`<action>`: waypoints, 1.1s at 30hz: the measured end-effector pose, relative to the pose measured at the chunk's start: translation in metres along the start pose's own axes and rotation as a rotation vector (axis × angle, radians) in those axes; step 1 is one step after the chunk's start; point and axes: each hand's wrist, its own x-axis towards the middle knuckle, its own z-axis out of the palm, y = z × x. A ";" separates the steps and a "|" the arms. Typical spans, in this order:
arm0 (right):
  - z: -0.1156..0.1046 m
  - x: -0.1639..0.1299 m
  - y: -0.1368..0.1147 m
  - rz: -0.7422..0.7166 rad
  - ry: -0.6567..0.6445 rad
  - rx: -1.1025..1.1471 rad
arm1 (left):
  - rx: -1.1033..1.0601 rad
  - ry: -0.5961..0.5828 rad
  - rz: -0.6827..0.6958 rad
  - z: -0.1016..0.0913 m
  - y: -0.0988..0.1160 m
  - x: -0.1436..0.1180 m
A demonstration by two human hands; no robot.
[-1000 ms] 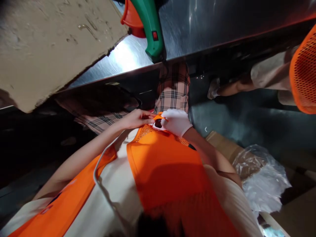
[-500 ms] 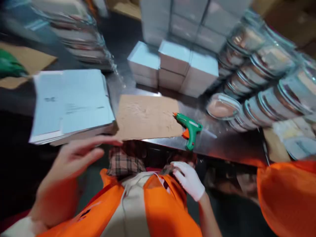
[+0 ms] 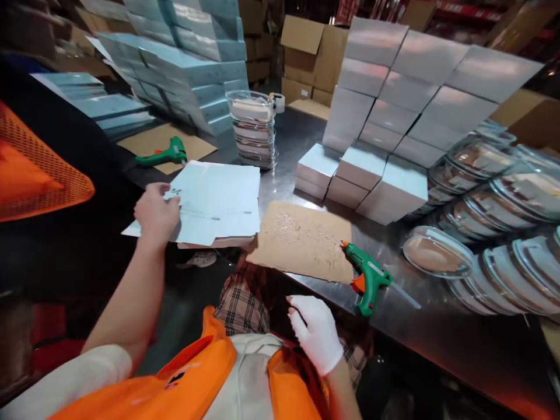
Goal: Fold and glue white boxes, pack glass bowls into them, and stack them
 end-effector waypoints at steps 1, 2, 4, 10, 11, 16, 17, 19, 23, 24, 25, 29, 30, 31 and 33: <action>-0.003 -0.007 0.004 0.028 0.013 0.001 | -0.018 0.044 -0.012 -0.003 -0.003 0.001; -0.006 -0.013 0.007 0.052 0.015 -0.004 | -0.025 0.061 -0.024 -0.005 -0.006 0.006; -0.011 -0.021 0.011 0.077 -0.002 -0.016 | -0.018 0.032 -0.037 -0.008 -0.010 0.023; -0.010 -0.024 0.010 0.056 0.040 0.016 | -0.053 -0.154 0.114 -0.051 0.001 0.051; -0.011 -0.023 0.007 0.047 0.080 0.016 | -0.057 -0.078 0.106 -0.065 0.011 0.040; -0.034 -0.006 -0.033 -0.145 0.399 -0.085 | -0.200 0.024 0.479 -0.098 0.069 -0.072; -0.040 0.000 -0.042 -0.181 0.448 -0.124 | -0.267 -0.048 0.580 -0.093 0.074 -0.096; -0.049 0.013 -0.056 -0.166 0.516 -0.196 | -0.348 -0.379 0.734 -0.074 0.075 -0.135; -0.049 0.023 -0.054 0.052 0.501 -0.148 | -0.451 -0.714 0.920 -0.032 0.050 -0.176; -0.047 0.022 -0.050 0.090 0.456 -0.084 | -0.472 -0.739 0.953 -0.026 0.041 -0.178; -0.045 0.019 -0.044 0.121 0.387 -0.001 | -0.491 -0.759 0.984 -0.023 0.033 -0.177; -0.035 0.009 -0.023 0.260 -0.202 0.405 | -0.527 -0.810 1.004 -0.029 0.011 -0.160; -0.030 0.007 -0.019 0.307 -0.386 0.512 | -0.513 -0.834 0.995 -0.030 0.008 -0.156; -0.023 0.005 -0.015 0.361 -0.532 0.613 | -0.486 -0.870 0.993 -0.029 0.006 -0.155; -0.004 -0.002 -0.009 0.466 -0.687 0.792 | -0.388 -0.937 1.027 -0.022 0.004 -0.160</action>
